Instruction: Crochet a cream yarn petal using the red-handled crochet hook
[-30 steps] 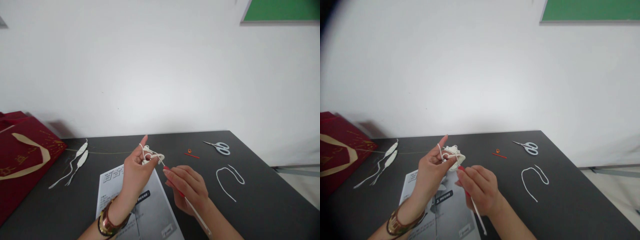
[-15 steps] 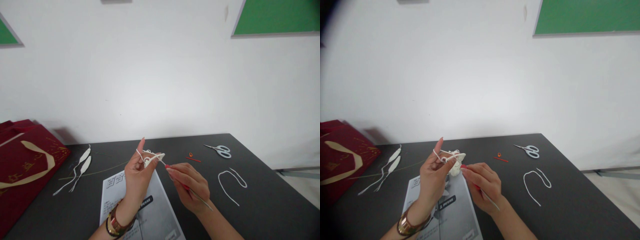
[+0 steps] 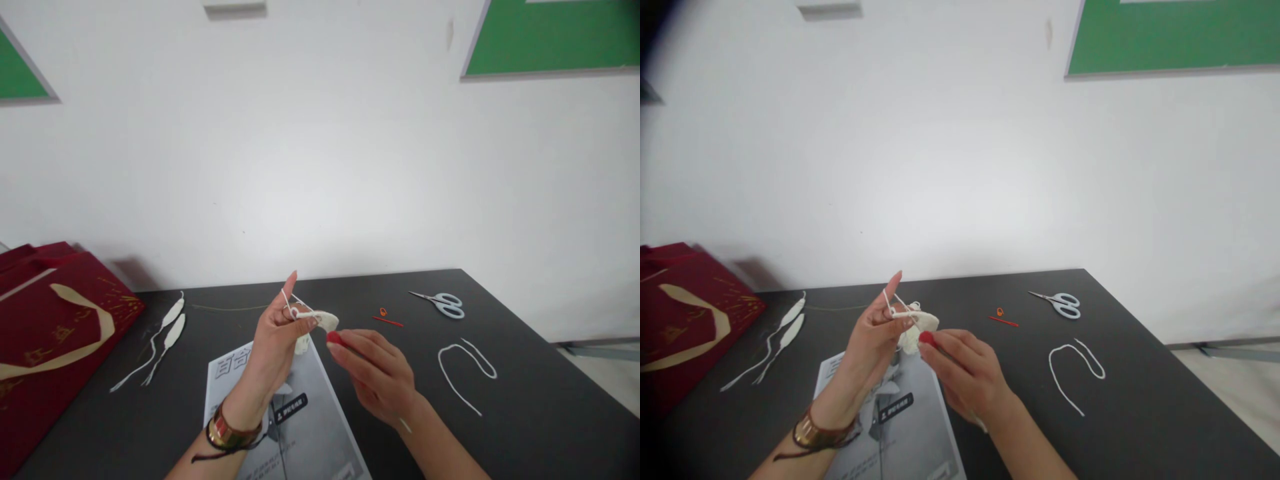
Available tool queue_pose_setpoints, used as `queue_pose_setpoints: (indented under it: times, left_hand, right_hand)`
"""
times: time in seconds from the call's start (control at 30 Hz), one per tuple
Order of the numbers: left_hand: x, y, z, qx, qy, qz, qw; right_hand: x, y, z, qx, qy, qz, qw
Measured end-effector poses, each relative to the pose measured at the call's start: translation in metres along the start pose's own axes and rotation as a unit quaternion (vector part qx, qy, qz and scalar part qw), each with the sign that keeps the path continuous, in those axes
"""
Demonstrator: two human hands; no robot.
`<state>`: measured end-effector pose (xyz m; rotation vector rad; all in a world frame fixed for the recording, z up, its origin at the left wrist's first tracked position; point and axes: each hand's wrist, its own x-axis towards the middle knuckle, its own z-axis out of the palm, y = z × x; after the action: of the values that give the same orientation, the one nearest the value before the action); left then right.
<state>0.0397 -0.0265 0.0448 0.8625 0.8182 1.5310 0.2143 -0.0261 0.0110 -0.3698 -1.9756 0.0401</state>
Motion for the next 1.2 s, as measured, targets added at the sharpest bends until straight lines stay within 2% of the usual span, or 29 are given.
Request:
queue_pose_setpoints:
  times: [0.07, 0.17, 0.27, 0.37, 0.63, 0.83, 1.07, 1.2]
  left_hand:
    - [-0.002, -0.003, 0.001, 0.041, 0.033, 0.045, 0.998]
    - [-0.004, -0.01, 0.001, 0.134, 0.073, 0.129, 0.98]
    - [-0.001, -0.013, -0.002, 0.193, 0.064, 0.183, 0.962]
    - [0.003, -0.013, -0.007, 0.21, 0.039, 0.193, 0.958]
    - [0.007, -0.009, -0.012, 0.198, -0.004, 0.137, 0.971]
    - [0.01, 0.001, -0.015, 0.252, -0.057, 0.078, 0.963]
    - [0.009, 0.013, -0.016, 0.229, -0.141, -0.023, 0.963]
    - [0.007, 0.016, -0.018, 0.213, -0.166, -0.075, 0.96]
  right_hand:
    - [-0.006, 0.0, 0.002, -0.063, -0.028, -0.037, 0.997]
    - [-0.01, -0.002, 0.004, -0.106, -0.045, -0.041, 0.993]
    - [-0.007, -0.004, 0.006, -0.066, -0.013, -0.002, 0.998]
    - [0.003, -0.008, 0.005, 0.013, 0.042, 0.068, 0.997]
    - [0.01, -0.009, -0.009, 0.084, 0.088, 0.168, 0.978]
    - [0.007, -0.002, -0.015, 0.12, 0.093, 0.217, 0.964]
    - [0.01, 0.002, -0.02, 0.26, 0.12, 0.294, 0.912]
    - [0.007, 0.004, -0.023, 0.313, 0.12, 0.318, 0.887]
